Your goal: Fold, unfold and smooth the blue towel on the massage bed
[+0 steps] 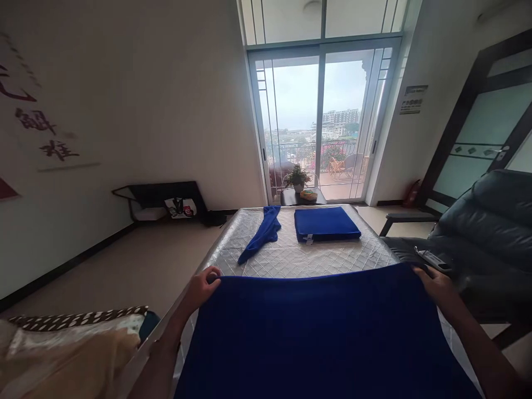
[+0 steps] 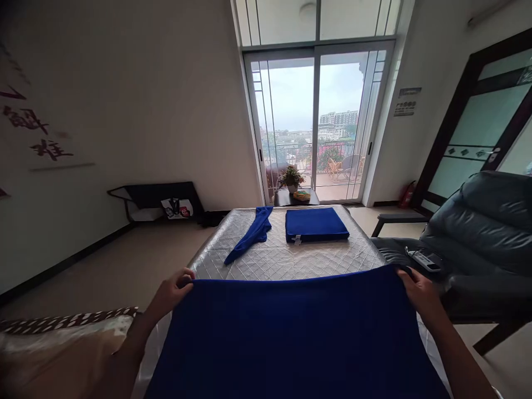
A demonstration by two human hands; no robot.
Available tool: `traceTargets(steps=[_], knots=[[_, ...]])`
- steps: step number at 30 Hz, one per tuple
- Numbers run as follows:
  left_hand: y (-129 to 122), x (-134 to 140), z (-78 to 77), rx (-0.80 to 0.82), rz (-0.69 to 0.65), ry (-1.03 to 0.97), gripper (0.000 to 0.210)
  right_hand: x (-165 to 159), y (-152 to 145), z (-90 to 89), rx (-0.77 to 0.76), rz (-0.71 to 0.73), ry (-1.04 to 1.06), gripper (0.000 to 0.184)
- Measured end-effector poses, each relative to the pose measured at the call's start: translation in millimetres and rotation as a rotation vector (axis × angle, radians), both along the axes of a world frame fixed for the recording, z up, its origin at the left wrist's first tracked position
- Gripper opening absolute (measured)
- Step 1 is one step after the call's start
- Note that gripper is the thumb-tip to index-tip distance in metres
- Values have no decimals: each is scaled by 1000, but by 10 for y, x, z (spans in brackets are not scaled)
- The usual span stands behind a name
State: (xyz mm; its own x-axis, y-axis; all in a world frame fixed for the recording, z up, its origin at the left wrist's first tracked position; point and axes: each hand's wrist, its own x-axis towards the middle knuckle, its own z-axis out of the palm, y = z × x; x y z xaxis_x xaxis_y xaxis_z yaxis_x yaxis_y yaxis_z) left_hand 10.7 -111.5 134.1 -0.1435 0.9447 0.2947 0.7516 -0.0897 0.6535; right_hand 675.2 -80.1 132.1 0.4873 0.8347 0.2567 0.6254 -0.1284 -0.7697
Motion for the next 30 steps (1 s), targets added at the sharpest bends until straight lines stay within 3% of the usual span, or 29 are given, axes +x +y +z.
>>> traceTargets(steps=[4, 6, 9, 15, 19, 21, 23, 26, 28, 30], knots=[[655, -9, -533, -95, 70, -26, 24, -83, 593, -360, -96, 149, 131, 39], [868, -31, -744, -132, 118, -21, 30, -126, 821, -521, -87, 134, 46, 38], [1084, -79, -922, -161, 141, 8, 36, -154, 1092, -693, -106, 69, -128, 39], [1266, -114, -1034, -220, 215, 159, 43, -85, 1308, -1026, -177, 44, -370, 41], [1243, -53, -1091, -295, 323, 408, 48, -65, 1286, -1238, -200, 51, -441, 48], [1220, -8, -1098, -216, 343, 547, 43, -66, 1285, -1276, -204, 55, -460, 50], [1217, 71, -1090, -56, 292, 630, 38, -65, 1296, -1278, -214, 54, -471, 51], [1295, 284, -1084, 101, 114, 668, 36, -55, 1319, -1260, -236, 57, -460, 51], [1417, 441, -1097, 107, 33, 652, 36, -47, 1325, -1257, -245, 62, -442, 50], [1578, 525, -1115, 42, 33, 622, 38, -40, 1322, -1261, -243, 70, -433, 49]])
